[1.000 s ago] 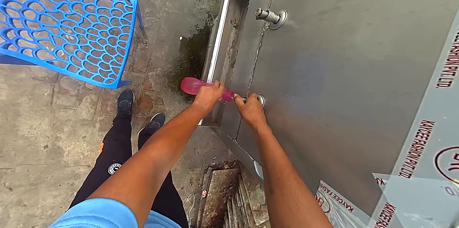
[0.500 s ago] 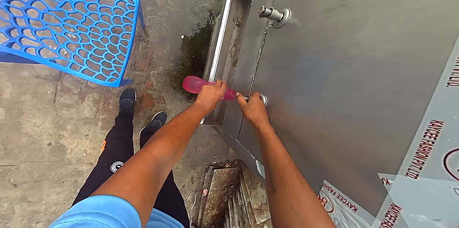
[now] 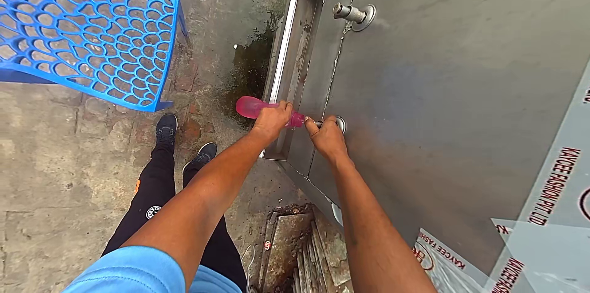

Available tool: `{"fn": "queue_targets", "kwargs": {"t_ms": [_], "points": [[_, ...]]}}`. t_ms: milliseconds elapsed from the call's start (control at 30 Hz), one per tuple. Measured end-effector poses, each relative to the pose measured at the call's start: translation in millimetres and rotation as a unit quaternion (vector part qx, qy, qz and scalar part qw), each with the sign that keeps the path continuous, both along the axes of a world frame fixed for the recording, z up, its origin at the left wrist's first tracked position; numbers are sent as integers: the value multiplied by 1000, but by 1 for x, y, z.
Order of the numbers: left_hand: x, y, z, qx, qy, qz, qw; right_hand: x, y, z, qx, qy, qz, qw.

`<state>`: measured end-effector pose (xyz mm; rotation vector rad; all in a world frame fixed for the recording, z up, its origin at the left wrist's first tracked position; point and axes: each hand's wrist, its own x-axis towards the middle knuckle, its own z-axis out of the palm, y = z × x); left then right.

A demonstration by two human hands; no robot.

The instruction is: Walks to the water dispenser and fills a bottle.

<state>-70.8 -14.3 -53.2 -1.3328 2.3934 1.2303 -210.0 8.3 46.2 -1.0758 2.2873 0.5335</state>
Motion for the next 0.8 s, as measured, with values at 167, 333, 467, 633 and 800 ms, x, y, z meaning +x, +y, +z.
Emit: {"fn": "queue_targets", "kwargs": {"t_ms": [167, 333, 467, 633, 800], "points": [[0, 0, 0, -6, 2, 4, 1000, 1, -1, 3, 5, 4, 2, 1000], [-1, 1, -2, -10, 2, 3, 1000, 1, -1, 3, 4, -2, -2, 1000], [-1, 2, 0, -8, 2, 8, 1000, 2, 0, 2, 5, 1, -2, 1000], [-1, 1, 0, -14, 2, 8, 1000, 1, -1, 2, 4, 3, 1, 1000], [-1, 1, -1, -9, 1, 8, 1000, 1, -1, 2, 5, 2, 0, 1000]]}}
